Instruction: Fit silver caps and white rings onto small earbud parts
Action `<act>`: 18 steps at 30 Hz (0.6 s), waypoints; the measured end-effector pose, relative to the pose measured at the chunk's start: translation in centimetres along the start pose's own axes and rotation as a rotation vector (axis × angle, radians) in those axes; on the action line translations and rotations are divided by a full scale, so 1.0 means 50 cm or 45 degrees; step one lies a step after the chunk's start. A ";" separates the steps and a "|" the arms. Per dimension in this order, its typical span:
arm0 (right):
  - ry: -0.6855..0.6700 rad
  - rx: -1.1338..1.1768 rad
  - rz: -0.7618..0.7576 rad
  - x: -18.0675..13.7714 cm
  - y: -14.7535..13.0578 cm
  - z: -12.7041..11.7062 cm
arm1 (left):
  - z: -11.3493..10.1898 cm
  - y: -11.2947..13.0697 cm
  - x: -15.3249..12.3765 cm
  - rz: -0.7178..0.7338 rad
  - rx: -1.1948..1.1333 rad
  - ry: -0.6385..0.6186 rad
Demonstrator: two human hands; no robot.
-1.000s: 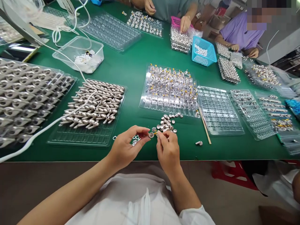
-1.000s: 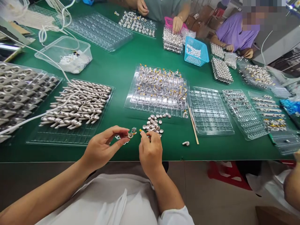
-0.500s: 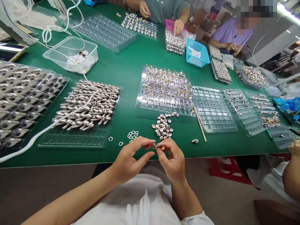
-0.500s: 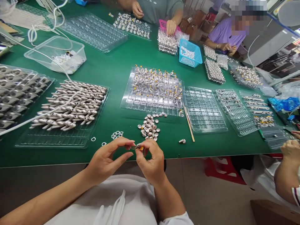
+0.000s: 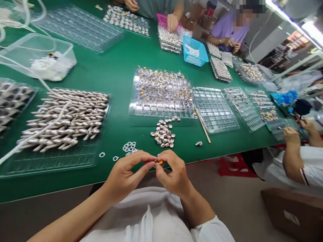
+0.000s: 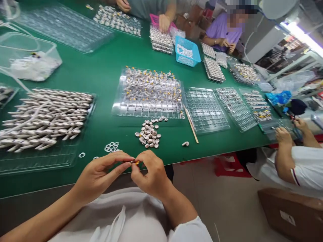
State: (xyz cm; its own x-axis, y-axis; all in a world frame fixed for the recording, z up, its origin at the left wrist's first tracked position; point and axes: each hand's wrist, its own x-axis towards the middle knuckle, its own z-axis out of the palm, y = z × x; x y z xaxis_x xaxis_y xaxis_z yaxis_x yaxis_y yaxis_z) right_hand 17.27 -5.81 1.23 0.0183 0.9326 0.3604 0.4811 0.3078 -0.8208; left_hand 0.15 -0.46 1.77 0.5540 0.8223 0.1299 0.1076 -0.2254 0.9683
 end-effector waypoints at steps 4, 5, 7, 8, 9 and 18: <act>0.153 0.041 0.028 -0.014 -0.007 0.000 | 0.003 -0.004 -0.004 -0.027 0.063 -0.065; 0.176 0.054 0.041 -0.021 -0.009 -0.006 | 0.006 -0.005 -0.004 -0.017 0.075 -0.106; 0.185 0.080 0.113 -0.047 -0.010 -0.028 | 0.014 -0.003 -0.002 -0.007 0.102 -0.193; 0.191 0.092 0.173 -0.066 -0.009 -0.045 | 0.019 -0.001 0.000 -0.010 0.123 -0.224; 0.214 0.093 0.261 -0.092 -0.008 -0.065 | 0.024 0.001 0.001 -0.021 0.147 -0.250; 1.305 0.181 1.012 -0.457 0.010 -0.236 | 0.112 0.030 -0.003 -0.144 0.255 -0.450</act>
State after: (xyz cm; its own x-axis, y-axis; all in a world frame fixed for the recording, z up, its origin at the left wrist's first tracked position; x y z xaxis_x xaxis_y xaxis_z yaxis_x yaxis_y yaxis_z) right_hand 27.42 -29.22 -2.17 0.9395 0.3201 -0.1219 -0.0654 -0.1817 -0.9812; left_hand 4.88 -3.83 2.01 0.7746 0.6260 -0.0900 0.3234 -0.2697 0.9070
